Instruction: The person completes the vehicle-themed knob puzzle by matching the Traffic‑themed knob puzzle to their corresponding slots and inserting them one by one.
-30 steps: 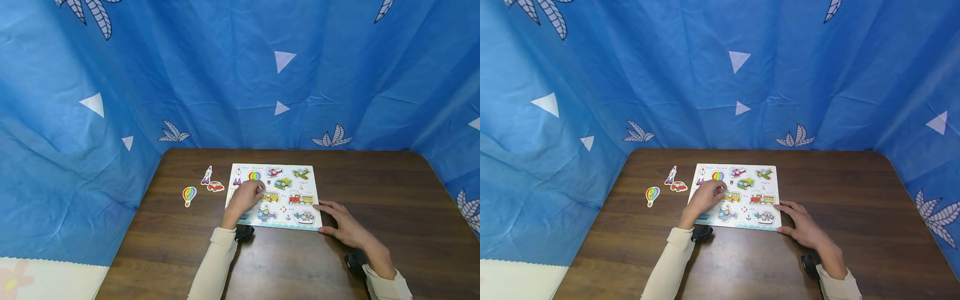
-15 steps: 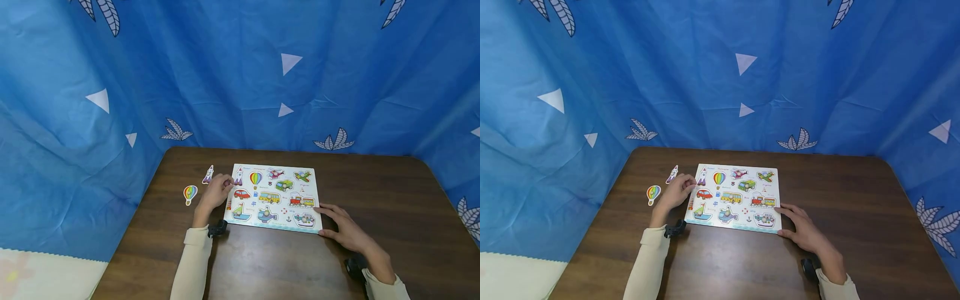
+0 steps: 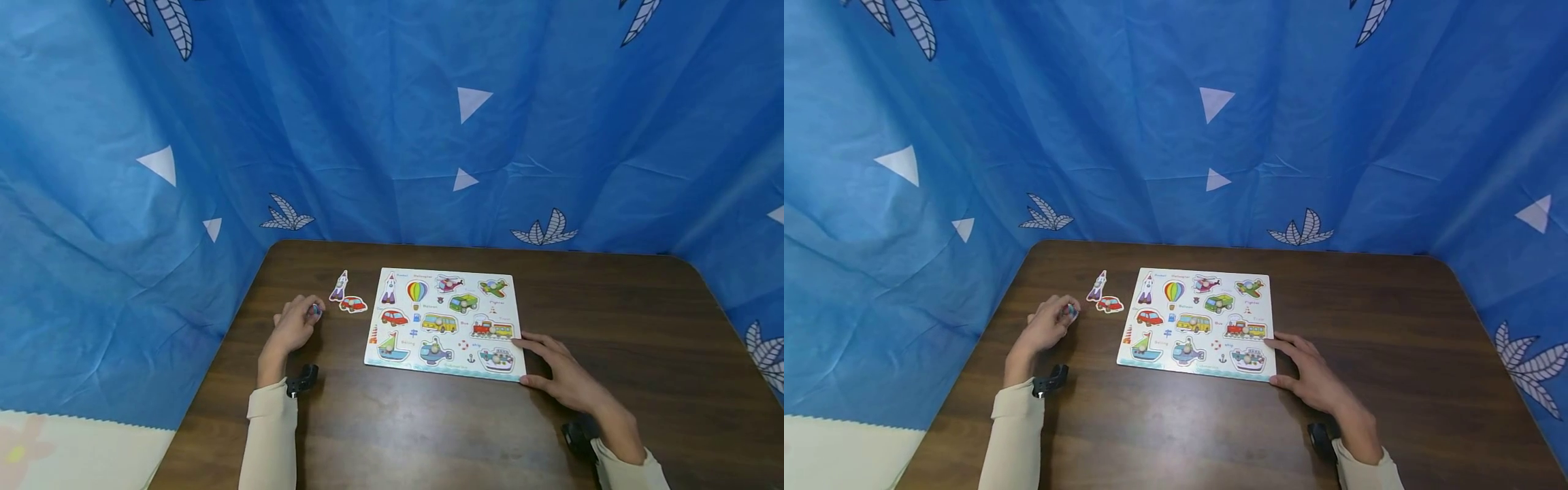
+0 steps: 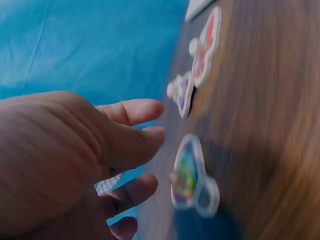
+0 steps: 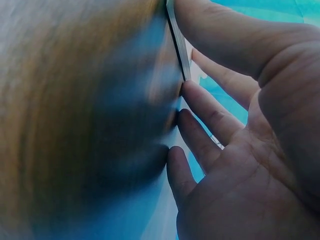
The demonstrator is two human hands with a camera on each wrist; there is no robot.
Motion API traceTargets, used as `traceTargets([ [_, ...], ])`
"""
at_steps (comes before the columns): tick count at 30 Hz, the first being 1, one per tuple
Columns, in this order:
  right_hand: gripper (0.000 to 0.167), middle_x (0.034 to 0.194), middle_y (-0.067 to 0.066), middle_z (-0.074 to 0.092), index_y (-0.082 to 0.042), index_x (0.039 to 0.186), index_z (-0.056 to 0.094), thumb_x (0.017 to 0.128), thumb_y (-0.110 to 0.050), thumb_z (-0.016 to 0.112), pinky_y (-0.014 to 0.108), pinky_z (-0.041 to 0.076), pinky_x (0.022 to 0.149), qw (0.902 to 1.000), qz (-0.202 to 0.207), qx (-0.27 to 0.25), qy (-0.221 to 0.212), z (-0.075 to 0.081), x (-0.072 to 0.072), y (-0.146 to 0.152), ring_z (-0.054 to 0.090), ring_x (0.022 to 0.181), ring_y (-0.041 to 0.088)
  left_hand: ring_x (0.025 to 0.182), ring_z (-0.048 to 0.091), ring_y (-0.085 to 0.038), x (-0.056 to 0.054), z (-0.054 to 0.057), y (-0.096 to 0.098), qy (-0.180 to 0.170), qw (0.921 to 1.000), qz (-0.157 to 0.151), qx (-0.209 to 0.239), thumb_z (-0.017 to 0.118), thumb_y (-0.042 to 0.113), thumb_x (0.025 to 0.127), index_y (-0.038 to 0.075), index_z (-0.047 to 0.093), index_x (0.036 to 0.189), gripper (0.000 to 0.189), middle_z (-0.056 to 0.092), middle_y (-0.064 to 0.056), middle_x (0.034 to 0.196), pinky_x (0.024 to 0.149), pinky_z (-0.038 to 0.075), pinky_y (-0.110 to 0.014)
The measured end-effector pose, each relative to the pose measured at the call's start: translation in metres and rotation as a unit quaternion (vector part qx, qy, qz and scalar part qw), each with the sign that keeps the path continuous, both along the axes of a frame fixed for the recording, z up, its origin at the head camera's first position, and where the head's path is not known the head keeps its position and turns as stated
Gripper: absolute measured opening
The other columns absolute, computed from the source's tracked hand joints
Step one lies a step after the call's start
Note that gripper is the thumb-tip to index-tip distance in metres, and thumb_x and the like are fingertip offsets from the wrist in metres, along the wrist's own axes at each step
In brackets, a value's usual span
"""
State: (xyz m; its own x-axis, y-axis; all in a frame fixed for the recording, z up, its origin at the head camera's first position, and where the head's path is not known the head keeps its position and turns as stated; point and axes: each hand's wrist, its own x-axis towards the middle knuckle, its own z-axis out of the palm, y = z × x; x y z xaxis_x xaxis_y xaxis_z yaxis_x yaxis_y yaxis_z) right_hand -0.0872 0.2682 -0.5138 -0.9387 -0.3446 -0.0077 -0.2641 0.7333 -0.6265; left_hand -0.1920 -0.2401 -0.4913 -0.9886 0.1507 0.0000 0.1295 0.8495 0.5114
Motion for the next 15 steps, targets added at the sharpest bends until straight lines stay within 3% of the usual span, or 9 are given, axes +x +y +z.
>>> traceTargets([
  [6,0.065,0.151,0.024,0.039,-0.009,0.143,0.053,0.085,-0.021,0.079,0.072,0.037,0.096,1.0000,-0.004,0.003,-0.007,0.000,-0.001,0.001,0.035,0.132,0.051,0.092,0.048,-0.033,0.004,0.000,-0.018,-0.019,0.9996,0.017,-0.011,0.059,-0.001,0.091,0.009,0.062,0.107,0.020,0.053,-0.010,0.093,0.070,0.026,-0.041],
  [15,0.065,0.150,0.024,0.039,-0.009,0.143,0.053,0.085,-0.021,0.079,0.071,0.037,0.097,1.0000,-0.002,0.003,-0.006,-0.001,-0.001,0.002,0.035,0.132,0.050,0.095,0.046,-0.033,0.006,-0.006,-0.025,-0.046,0.9982,0.039,-0.004,0.060,0.000,0.092,0.011,0.059,0.106,0.018,0.049,-0.008,0.091,0.072,0.022,-0.040],
])
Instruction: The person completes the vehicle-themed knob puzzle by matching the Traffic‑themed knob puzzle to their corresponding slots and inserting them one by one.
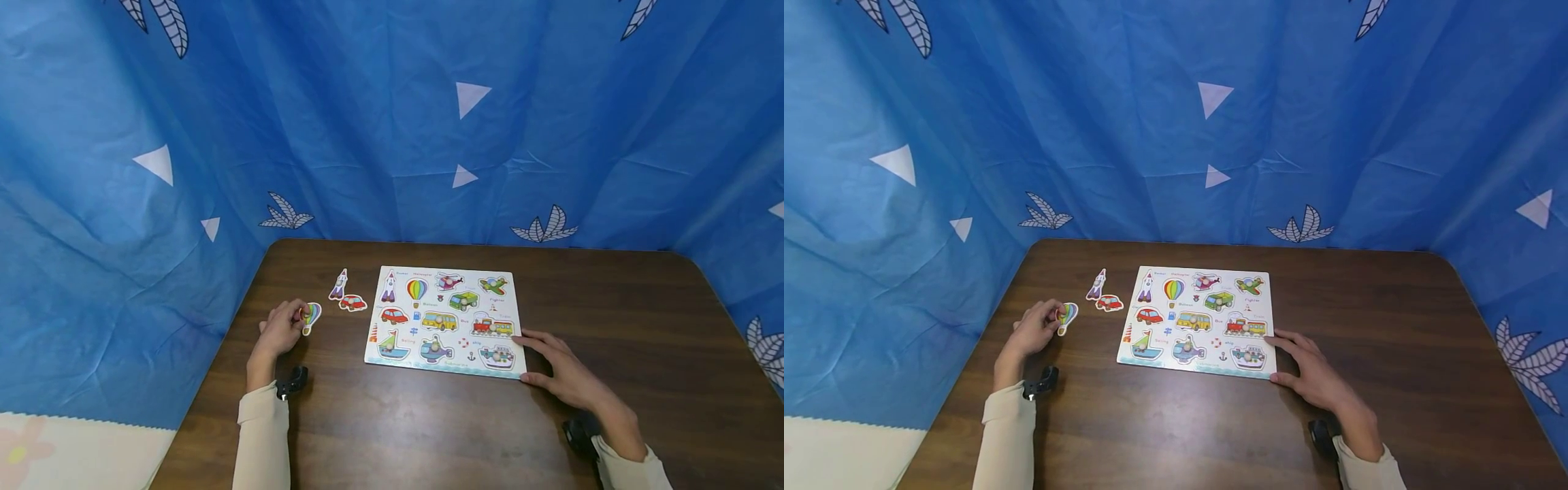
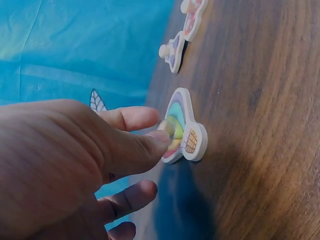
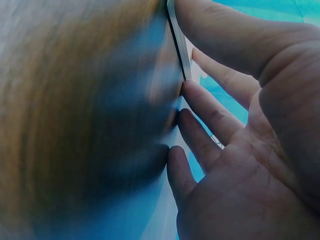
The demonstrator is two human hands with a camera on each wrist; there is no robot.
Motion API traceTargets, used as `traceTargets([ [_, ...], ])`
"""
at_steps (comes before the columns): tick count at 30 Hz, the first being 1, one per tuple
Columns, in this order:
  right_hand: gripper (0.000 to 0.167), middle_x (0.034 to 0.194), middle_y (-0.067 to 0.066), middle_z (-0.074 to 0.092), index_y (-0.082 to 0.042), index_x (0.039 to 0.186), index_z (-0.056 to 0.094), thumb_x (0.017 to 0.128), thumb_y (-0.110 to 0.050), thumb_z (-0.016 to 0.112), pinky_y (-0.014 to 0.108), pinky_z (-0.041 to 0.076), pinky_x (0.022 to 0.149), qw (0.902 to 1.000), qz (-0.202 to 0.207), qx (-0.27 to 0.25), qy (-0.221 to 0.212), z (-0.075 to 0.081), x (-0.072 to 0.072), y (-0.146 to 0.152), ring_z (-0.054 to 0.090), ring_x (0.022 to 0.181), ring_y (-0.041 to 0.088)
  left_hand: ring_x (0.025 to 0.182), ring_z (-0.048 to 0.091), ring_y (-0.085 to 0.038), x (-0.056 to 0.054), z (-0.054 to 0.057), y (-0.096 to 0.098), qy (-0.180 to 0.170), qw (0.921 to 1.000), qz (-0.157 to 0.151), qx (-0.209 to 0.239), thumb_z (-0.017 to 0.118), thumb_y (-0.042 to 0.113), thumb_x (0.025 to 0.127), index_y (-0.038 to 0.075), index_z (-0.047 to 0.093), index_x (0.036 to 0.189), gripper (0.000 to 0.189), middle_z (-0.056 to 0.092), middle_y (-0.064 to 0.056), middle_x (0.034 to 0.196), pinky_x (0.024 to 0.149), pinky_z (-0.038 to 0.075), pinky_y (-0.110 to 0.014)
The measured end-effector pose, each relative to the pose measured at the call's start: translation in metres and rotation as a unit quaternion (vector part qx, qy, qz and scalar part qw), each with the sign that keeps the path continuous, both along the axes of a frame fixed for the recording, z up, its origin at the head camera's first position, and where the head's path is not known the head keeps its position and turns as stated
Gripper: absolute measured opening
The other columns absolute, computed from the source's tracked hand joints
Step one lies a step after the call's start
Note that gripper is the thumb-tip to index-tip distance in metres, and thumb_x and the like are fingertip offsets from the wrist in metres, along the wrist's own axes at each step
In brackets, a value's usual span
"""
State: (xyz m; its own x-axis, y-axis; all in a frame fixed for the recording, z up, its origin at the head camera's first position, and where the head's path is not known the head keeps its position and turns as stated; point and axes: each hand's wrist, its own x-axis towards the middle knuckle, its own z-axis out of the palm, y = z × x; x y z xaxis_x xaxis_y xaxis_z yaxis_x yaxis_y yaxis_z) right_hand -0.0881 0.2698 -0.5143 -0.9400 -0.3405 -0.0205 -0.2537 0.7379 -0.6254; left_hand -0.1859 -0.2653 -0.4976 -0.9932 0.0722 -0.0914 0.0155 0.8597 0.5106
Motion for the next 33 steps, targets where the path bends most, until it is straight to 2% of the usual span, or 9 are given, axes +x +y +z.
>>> traceTargets([
  [6,0.065,0.151,0.024,0.038,-0.009,0.143,0.052,0.085,-0.022,0.079,0.072,0.037,0.096,1.0000,0.001,0.001,-0.001,-0.001,-0.001,0.000,0.035,0.132,0.050,0.093,0.047,-0.031,-0.003,-0.001,-0.002,0.003,1.0000,0.007,0.001,0.060,0.001,0.093,0.011,0.059,0.107,0.017,0.050,-0.008,0.092,0.073,0.024,-0.042],
  [17,0.065,0.150,0.024,0.039,-0.009,0.143,0.053,0.085,-0.021,0.079,0.071,0.037,0.097,1.0000,0.001,0.001,0.001,0.000,-0.001,-0.001,0.036,0.132,0.051,0.091,0.049,-0.032,-0.008,-0.005,-0.001,0.014,0.9999,-0.001,-0.001,0.061,0.004,0.094,0.010,0.059,0.103,0.011,0.052,-0.008,0.090,0.072,0.027,-0.041],
  [27,0.065,0.150,0.024,0.039,-0.008,0.142,0.053,0.084,-0.019,0.079,0.071,0.038,0.096,0.9999,0.003,-0.005,0.010,0.000,-0.001,0.000,0.036,0.132,0.050,0.094,0.053,-0.033,-0.011,-0.008,0.002,-0.003,1.0000,0.010,0.000,0.060,0.004,0.094,0.009,0.059,0.103,0.010,0.056,-0.011,0.093,0.074,0.028,-0.041],
  [33,0.065,0.150,0.024,0.040,-0.008,0.142,0.053,0.084,-0.019,0.079,0.070,0.038,0.096,0.9999,0.006,-0.007,0.014,-0.001,0.000,0.000,0.036,0.132,0.050,0.093,0.054,-0.033,-0.009,-0.008,0.003,0.014,0.9999,0.008,-0.005,0.061,0.003,0.094,0.008,0.060,0.101,0.009,0.059,-0.011,0.091,0.073,0.030,-0.041],
])
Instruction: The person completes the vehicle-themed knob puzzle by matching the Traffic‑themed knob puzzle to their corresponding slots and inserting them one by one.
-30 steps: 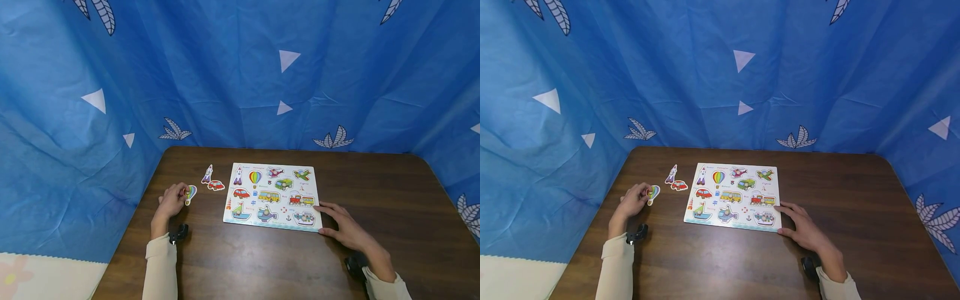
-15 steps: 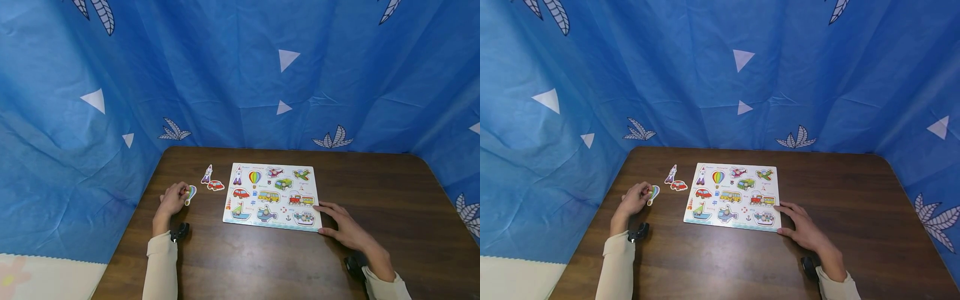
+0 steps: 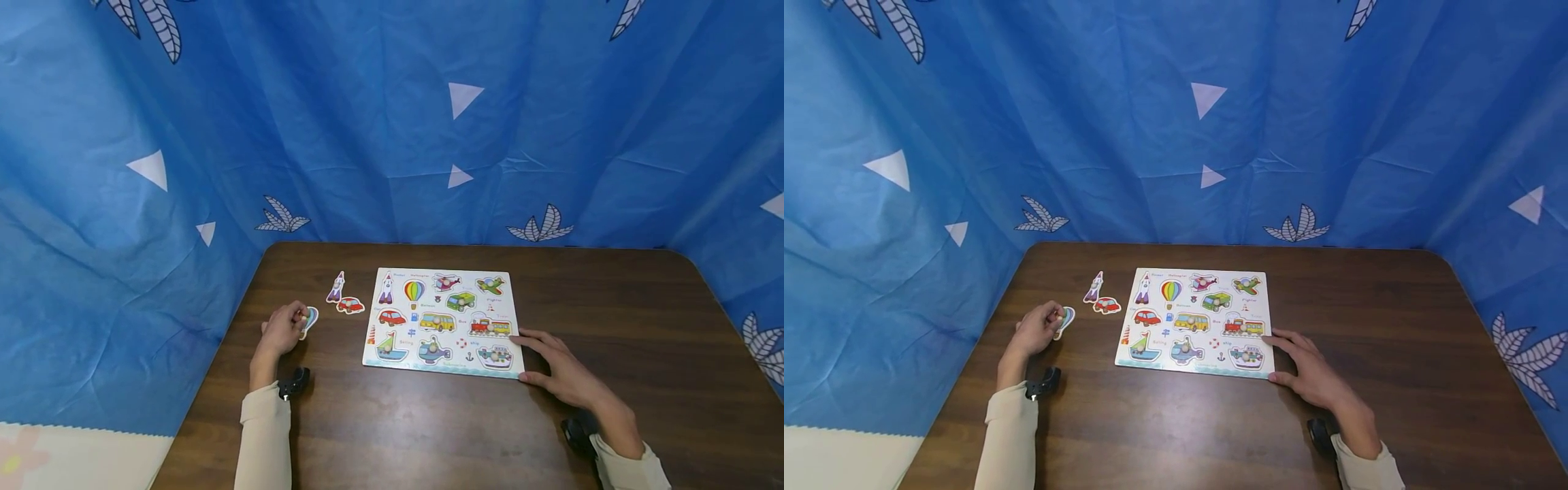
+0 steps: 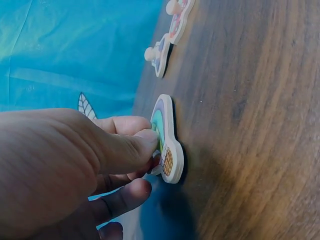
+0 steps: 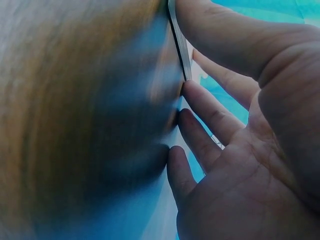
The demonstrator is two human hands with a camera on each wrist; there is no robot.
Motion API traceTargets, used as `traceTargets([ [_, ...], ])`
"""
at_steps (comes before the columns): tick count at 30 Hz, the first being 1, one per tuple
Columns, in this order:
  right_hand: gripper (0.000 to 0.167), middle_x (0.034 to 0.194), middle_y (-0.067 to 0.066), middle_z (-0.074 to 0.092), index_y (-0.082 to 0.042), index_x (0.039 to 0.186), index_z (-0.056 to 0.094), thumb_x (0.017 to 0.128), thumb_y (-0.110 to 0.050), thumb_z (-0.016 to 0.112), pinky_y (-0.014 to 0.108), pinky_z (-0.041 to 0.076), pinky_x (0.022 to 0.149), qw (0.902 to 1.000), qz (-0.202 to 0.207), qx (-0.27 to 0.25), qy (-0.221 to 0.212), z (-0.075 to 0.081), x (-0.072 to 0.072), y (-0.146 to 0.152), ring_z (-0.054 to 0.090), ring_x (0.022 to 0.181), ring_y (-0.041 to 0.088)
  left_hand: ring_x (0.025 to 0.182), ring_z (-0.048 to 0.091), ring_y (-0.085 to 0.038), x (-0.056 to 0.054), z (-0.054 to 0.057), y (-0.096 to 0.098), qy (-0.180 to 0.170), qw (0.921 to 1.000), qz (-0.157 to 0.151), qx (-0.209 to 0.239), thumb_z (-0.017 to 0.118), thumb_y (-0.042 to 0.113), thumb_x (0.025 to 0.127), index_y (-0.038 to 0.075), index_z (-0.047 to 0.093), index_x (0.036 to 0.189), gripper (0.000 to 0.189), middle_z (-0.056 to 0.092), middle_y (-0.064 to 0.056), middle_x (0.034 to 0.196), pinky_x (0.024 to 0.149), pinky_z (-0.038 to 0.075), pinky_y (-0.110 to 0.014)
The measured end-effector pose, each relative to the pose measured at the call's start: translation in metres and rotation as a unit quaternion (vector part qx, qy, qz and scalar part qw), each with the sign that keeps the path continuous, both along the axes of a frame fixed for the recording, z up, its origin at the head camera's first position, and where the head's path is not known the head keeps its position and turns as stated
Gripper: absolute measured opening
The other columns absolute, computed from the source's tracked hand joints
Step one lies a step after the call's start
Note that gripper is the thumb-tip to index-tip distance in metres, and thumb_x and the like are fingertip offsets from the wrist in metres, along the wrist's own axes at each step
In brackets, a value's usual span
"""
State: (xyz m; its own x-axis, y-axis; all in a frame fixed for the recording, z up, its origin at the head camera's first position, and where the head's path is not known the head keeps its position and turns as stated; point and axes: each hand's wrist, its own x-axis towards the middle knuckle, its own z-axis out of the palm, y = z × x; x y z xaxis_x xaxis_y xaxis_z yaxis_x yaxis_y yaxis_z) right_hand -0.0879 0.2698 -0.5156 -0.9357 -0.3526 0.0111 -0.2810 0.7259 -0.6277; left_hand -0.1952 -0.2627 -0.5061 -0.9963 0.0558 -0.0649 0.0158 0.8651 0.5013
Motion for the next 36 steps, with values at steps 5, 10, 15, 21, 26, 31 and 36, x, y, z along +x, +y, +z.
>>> traceTargets([
  [5,0.064,0.149,0.024,0.041,-0.008,0.142,0.053,0.084,-0.021,0.079,0.070,0.039,0.095,1.0000,0.001,0.000,0.003,0.000,0.000,-0.001,0.037,0.131,0.050,0.093,0.056,-0.033,0.001,0.003,0.003,0.015,0.9999,0.004,0.004,0.061,0.005,0.094,0.009,0.060,0.101,0.008,0.060,-0.011,0.093,0.073,0.031,-0.042],
  [10,0.064,0.149,0.025,0.041,-0.008,0.141,0.054,0.084,-0.021,0.079,0.070,0.039,0.094,1.0000,0.000,0.001,0.004,0.001,0.000,-0.001,0.037,0.130,0.050,0.092,0.056,-0.031,-0.002,0.012,0.012,0.034,0.9994,0.004,0.008,0.060,0.005,0.095,0.009,0.060,0.102,0.008,0.060,-0.011,0.094,0.073,0.031,-0.042],
  [15,0.065,0.150,0.025,0.039,-0.008,0.142,0.053,0.084,-0.019,0.079,0.071,0.038,0.096,1.0000,-0.003,0.005,-0.005,0.000,0.000,-0.001,0.036,0.131,0.050,0.088,0.057,-0.029,-0.007,0.020,0.026,0.052,0.9987,-0.003,0.005,0.062,0.005,0.095,0.009,0.061,0.101,0.008,0.061,-0.010,0.093,0.071,0.030,-0.040],
  [21,0.066,0.150,0.024,0.039,-0.008,0.143,0.053,0.084,-0.019,0.079,0.070,0.038,0.096,1.0000,0.000,0.002,-0.004,-0.002,-0.001,-0.002,0.036,0.132,0.050,0.086,0.056,-0.027,-0.014,0.025,0.046,0.061,0.9977,-0.027,0.013,0.063,0.006,0.095,0.008,0.061,0.102,0.007,0.061,-0.010,0.091,0.069,0.030,-0.038],
  [26,0.065,0.151,0.024,0.039,-0.008,0.143,0.052,0.084,-0.019,0.079,0.070,0.038,0.096,1.0000,0.003,-0.001,-0.002,-0.003,-0.001,-0.003,0.036,0.133,0.050,0.088,0.059,-0.028,-0.020,0.026,0.064,0.062,0.9969,-0.041,0.024,0.063,0.007,0.095,0.008,0.061,0.101,0.006,0.063,-0.010,0.092,0.071,0.033,-0.040],
  [31,0.065,0.151,0.024,0.039,-0.008,0.143,0.052,0.084,-0.019,0.079,0.071,0.038,0.096,1.0000,0.002,-0.003,-0.006,-0.001,-0.002,-0.002,0.035,0.133,0.051,0.088,0.060,-0.028,-0.027,0.024,0.085,0.060,0.9962,-0.051,0.037,0.063,0.007,0.096,0.008,0.061,0.101,0.005,0.064,-0.010,0.090,0.074,0.037,-0.044],
  [36,0.065,0.150,0.024,0.040,-0.009,0.142,0.053,0.084,-0.018,0.079,0.071,0.038,0.096,1.0000,0.000,0.002,-0.004,0.000,-0.001,-0.001,0.035,0.132,0.051,0.082,0.059,-0.025,-0.035,0.023,0.107,0.060,0.9948,-0.063,0.053,0.062,0.008,0.097,0.008,0.062,0.102,0.005,0.063,-0.007,0.087,0.084,0.040,-0.049],
])
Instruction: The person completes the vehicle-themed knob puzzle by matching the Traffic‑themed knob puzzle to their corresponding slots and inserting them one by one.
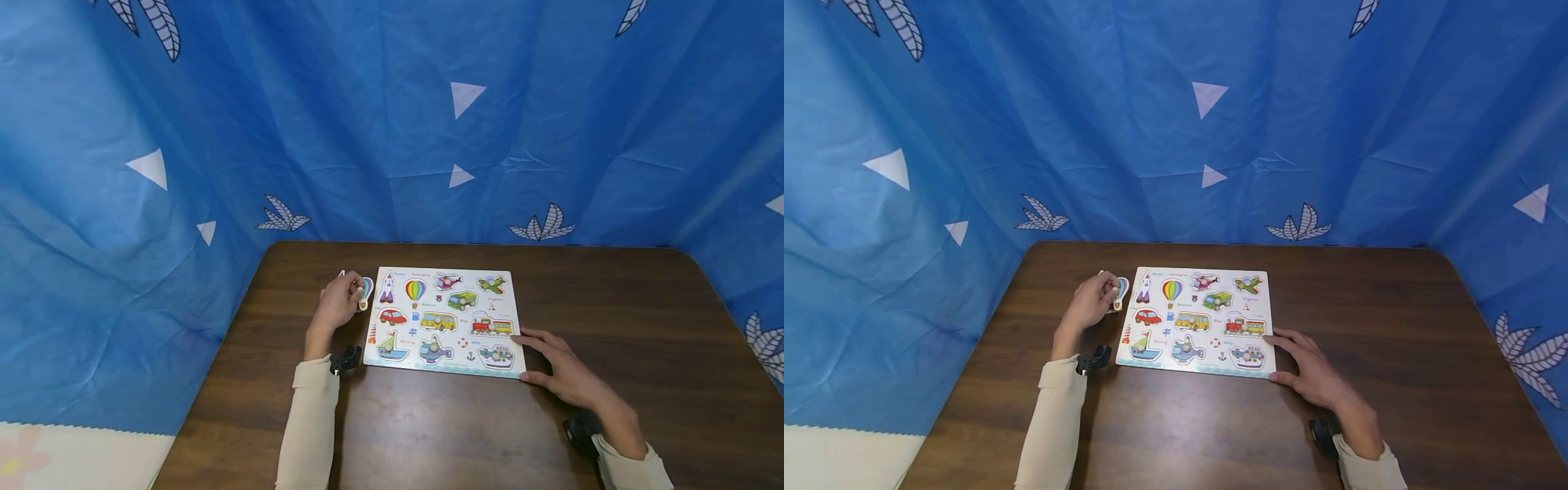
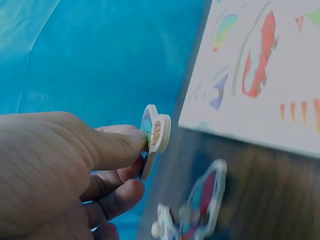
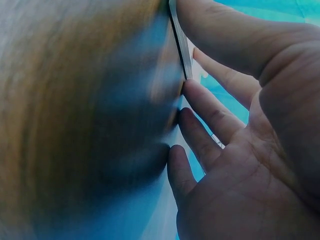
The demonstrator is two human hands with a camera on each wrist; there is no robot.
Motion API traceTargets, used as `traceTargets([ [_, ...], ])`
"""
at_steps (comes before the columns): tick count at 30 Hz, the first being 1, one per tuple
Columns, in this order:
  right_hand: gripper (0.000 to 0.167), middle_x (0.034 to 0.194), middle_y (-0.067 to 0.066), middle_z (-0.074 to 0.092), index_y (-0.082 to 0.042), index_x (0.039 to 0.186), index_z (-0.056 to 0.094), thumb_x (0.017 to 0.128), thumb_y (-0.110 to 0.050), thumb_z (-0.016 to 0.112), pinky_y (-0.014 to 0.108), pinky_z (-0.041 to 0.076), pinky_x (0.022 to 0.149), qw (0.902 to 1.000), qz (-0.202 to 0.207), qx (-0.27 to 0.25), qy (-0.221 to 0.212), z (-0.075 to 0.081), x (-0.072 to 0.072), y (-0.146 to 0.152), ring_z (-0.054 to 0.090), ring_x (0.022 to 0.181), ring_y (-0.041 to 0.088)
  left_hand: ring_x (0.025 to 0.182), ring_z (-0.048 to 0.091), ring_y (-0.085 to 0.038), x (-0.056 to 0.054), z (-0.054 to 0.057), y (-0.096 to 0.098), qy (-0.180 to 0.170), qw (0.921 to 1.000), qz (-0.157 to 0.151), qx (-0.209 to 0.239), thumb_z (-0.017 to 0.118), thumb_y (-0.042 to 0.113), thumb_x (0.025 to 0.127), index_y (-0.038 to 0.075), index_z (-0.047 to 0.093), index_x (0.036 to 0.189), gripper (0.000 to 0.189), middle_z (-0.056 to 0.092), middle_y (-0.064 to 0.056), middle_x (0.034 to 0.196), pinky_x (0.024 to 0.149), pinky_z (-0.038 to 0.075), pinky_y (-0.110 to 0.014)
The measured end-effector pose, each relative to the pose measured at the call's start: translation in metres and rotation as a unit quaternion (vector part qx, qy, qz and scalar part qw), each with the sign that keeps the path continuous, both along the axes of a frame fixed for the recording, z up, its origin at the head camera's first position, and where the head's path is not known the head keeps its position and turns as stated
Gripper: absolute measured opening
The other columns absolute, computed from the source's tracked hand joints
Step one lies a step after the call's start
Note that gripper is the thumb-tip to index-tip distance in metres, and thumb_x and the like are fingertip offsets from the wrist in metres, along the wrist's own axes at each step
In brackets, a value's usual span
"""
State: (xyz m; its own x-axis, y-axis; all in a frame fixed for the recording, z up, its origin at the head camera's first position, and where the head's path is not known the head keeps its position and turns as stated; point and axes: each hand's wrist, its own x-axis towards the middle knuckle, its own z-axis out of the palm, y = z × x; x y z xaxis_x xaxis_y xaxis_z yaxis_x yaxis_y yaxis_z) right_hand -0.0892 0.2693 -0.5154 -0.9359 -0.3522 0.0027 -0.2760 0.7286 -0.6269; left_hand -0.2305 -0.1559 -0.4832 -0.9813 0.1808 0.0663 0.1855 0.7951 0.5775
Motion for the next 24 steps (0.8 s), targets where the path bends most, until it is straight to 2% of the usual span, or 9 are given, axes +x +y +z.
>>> traceTargets([
  [3,0.065,0.151,0.024,0.039,-0.009,0.143,0.053,0.085,-0.020,0.079,0.071,0.037,0.096,1.0000,0.002,-0.001,-0.002,0.000,0.001,0.000,0.035,0.133,0.050,0.080,0.057,-0.023,-0.004,0.002,0.012,-0.002,1.0000,-0.008,0.003,0.062,0.008,0.097,0.009,0.062,0.102,0.006,0.062,-0.007,0.085,0.084,0.041,-0.046],
  [7,0.065,0.151,0.024,0.039,-0.009,0.143,0.053,0.085,-0.021,0.079,0.071,0.037,0.096,1.0000,0.000,-0.002,-0.003,0.000,0.001,0.001,0.035,0.133,0.050,0.081,0.054,-0.023,-0.007,0.005,0.028,-0.008,0.9996,-0.025,0.011,0.064,0.007,0.096,0.007,0.063,0.104,0.008,0.060,-0.008,0.086,0.074,0.042,-0.037],
  [9,0.065,0.151,0.024,0.039,-0.009,0.143,0.053,0.085,-0.020,0.079,0.071,0.038,0.096,1.0000,0.001,-0.002,-0.002,0.000,0.002,0.001,0.035,0.133,0.050,0.082,0.054,-0.023,-0.007,0.004,0.036,-0.007,0.9994,-0.032,0.008,0.064,0.008,0.095,0.007,0.063,0.104,0.009,0.060,-0.008,0.086,0.074,0.041,-0.035],
  [15,0.064,0.151,0.023,0.039,-0.009,0.143,0.052,0.085,-0.020,0.078,0.068,0.040,0.095,1.0000,0.005,-0.004,0.002,0.000,0.001,0.001,0.035,0.133,0.049,0.085,0.059,-0.021,-0.011,0.001,0.061,-0.001,0.9983,-0.054,-0.023,0.064,0.010,0.096,0.010,0.063,0.102,0.006,0.063,-0.004,0.085,0.077,0.038,-0.041],
  [19,0.064,0.151,0.022,0.039,-0.010,0.144,0.052,0.086,-0.022,0.078,0.068,0.040,0.096,1.0000,0.000,-0.005,-0.006,0.002,0.001,0.001,0.035,0.134,0.049,0.086,0.060,-0.020,-0.014,-0.002,0.072,0.000,0.9968,-0.075,-0.028,0.062,0.012,0.098,0.011,0.064,0.102,0.005,0.064,-0.002,0.087,0.078,0.040,-0.042],
  [24,0.064,0.151,0.022,0.039,-0.011,0.144,0.052,0.086,-0.022,0.078,0.070,0.039,0.097,0.9999,-0.003,-0.007,-0.012,0.003,0.001,0.001,0.034,0.135,0.049,0.085,0.059,-0.019,-0.016,-0.006,0.081,-0.007,0.9960,-0.085,-0.028,0.062,0.013,0.098,0.011,0.064,0.102,0.005,0.063,-0.002,0.087,0.079,0.040,-0.043],
])
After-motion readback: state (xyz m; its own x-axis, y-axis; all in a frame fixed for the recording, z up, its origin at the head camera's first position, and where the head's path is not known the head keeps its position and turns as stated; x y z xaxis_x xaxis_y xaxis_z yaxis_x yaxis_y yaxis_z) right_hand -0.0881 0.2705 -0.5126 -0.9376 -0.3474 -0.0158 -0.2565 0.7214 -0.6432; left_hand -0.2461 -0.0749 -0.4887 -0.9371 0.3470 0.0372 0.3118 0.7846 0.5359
